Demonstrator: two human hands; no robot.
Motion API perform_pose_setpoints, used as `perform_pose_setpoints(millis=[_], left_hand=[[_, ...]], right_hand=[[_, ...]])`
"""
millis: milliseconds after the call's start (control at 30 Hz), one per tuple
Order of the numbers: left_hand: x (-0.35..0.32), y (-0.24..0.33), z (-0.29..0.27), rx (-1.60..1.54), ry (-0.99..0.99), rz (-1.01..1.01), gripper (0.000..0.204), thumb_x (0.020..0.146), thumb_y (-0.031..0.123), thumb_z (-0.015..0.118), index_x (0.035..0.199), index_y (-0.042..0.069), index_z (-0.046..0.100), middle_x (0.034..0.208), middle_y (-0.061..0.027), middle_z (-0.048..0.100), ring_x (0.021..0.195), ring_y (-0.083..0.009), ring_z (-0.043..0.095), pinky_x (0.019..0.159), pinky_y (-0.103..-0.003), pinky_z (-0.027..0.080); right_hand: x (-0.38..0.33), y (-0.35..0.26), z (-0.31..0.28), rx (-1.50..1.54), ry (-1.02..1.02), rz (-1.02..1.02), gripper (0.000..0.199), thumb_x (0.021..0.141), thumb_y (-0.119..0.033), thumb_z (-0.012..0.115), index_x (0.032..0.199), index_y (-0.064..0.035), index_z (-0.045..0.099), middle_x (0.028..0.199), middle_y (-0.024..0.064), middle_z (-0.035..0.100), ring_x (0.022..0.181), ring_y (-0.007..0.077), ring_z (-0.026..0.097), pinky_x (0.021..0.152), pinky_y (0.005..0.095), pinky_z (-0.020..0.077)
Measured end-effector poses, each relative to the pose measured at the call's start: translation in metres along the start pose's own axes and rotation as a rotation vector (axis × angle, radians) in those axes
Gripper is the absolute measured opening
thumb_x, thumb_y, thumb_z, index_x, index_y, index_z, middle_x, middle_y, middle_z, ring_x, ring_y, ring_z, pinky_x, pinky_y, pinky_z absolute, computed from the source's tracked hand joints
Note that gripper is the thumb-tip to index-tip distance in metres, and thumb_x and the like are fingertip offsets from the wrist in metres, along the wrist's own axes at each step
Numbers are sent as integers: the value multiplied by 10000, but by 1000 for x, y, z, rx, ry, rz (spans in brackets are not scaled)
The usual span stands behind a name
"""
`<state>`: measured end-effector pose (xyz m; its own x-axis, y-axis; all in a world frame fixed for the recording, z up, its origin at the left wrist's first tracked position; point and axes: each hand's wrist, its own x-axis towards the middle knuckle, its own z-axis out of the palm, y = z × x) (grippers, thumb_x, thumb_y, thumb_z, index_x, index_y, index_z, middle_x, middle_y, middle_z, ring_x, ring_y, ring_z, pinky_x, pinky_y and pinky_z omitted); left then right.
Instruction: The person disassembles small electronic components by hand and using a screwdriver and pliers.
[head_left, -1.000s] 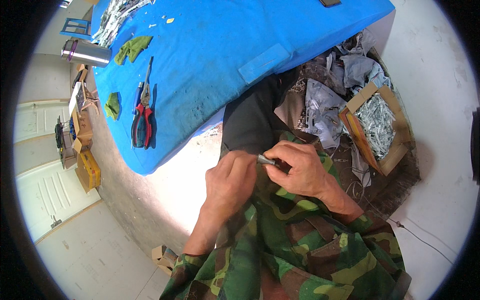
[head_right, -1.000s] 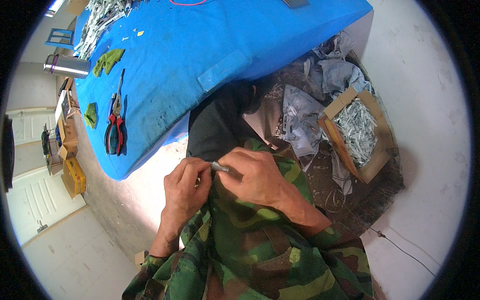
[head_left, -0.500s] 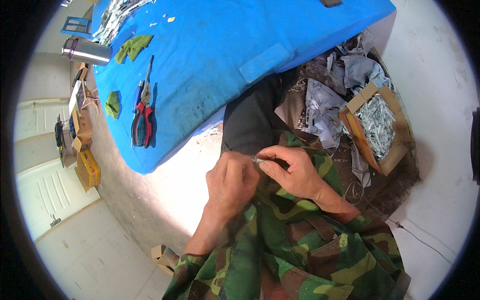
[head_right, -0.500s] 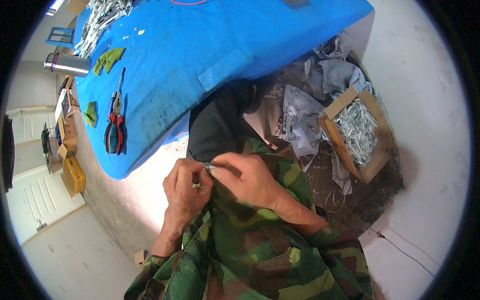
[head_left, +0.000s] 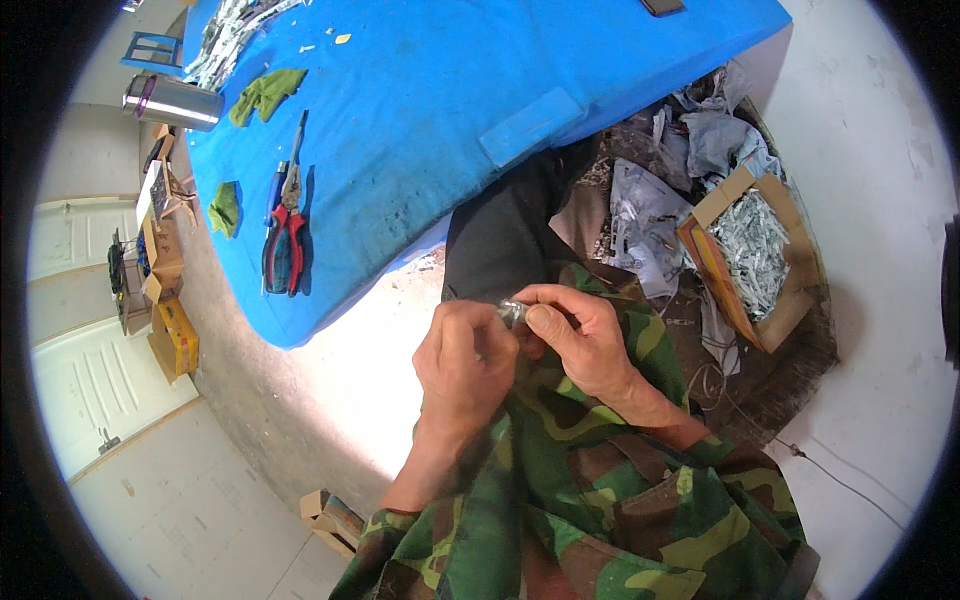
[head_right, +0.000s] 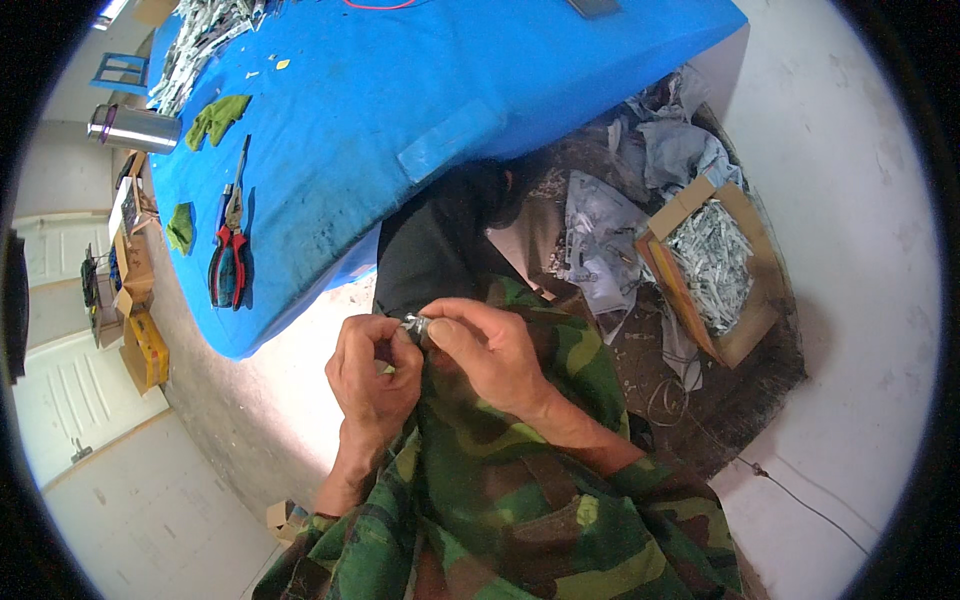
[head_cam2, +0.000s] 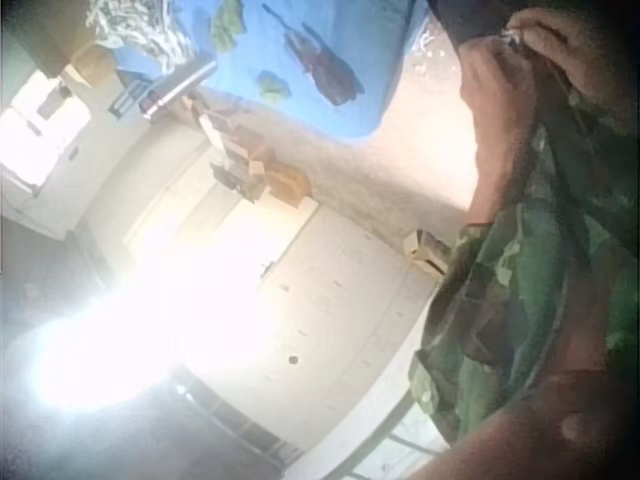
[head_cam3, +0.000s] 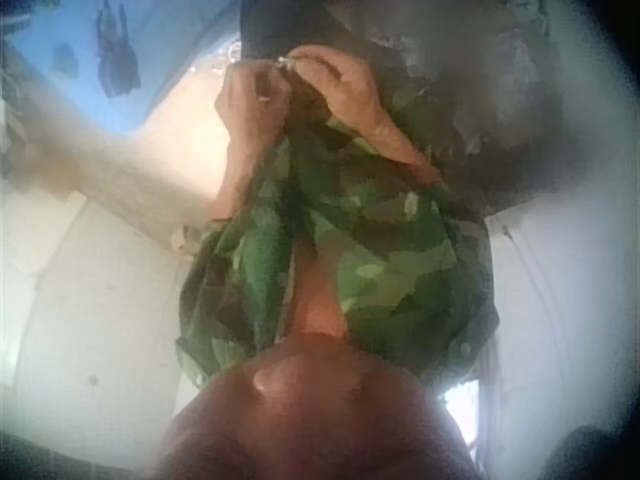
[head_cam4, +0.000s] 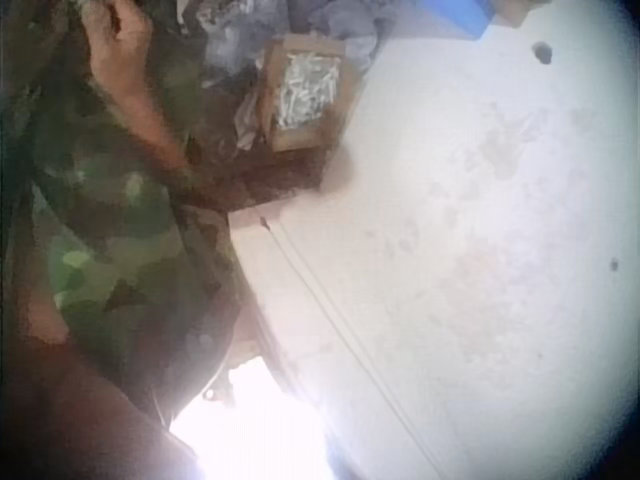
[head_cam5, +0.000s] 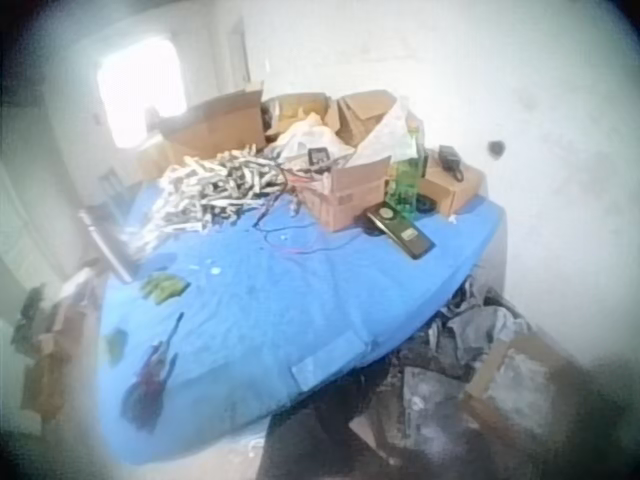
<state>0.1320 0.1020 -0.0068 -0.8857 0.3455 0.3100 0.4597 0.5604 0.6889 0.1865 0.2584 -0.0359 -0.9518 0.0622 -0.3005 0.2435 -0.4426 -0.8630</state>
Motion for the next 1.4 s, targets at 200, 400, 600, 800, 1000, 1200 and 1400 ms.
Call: perform_pose_setpoints(millis=[200, 400, 600, 800, 1000, 1200, 1400], left_hand=[[-3, -5, 6, 19, 28, 34, 157, 831, -87, 683, 923, 1, 591, 855, -110, 618, 658, -167, 645, 575, -289, 536], [-3, -9, 14, -13, 69, 18, 164, 836, -91, 685, 936, 0, 592, 869, -114, 621, 664, -179, 648, 581, -298, 532], [2, -6, 4, -44, 12, 0, 148, 868, -70, 694, 958, 0, 600, 871, -112, 630, 695, -160, 652, 605, -283, 524], [1, 0, -10, -367, -101, -293, 177, 932, 44, 706, 1089, -27, 666, 947, -70, 685, 763, -114, 648, 665, -230, 516], [1, -9, -8, -595, -197, -468, 241, 990, 163, 729, 1142, -21, 696, 979, -61, 712, 785, -93, 649, 669, -219, 516], [0, -14, -17, -681, -247, -541, 198, 1007, 167, 711, 1098, -8, 733, 893, -32, 714, 756, -82, 645, 639, -220, 519], [-1, -14, -18, -603, -243, -625, 192, 1005, 166, 700, 1065, -13, 731, 859, -36, 708, 723, -81, 636, 635, -220, 524]], right_hand=[[2, 3, 4, 189, 36, 41, 284, 1055, -188, 634, 1247, 18, 671, 981, 46, 720, 806, 82, 653, 708, 234, 550], [0, 5, 2, 434, 38, 181, 295, 1060, -191, 622, 1267, 20, 640, 999, 68, 724, 788, 108, 664, 707, 241, 558], [4, 2, -3, 316, -8, 149, 296, 1063, -195, 617, 1282, 4, 628, 1029, 68, 720, 829, 106, 665, 731, 243, 558], [6, -2, -5, 272, -12, 145, 284, 1061, -197, 619, 1271, -6, 637, 1030, 58, 716, 841, 98, 660, 734, 245, 555], [6, -1, -2, 111, -46, 69, 275, 1039, -175, 655, 1254, -4, 648, 1039, 29, 704, 849, 71, 645, 732, 228, 543], [6, -4, -3, 35, -64, 79, 285, 1022, -158, 675, 1258, 0, 650, 1068, 14, 695, 880, 58, 634, 747, 222, 532], [8, -7, -6, -79, -105, 20, 294, 991, -123, 707, 1249, 6, 649, 1086, 8, 683, 931, 46, 620, 787, 210, 516]])
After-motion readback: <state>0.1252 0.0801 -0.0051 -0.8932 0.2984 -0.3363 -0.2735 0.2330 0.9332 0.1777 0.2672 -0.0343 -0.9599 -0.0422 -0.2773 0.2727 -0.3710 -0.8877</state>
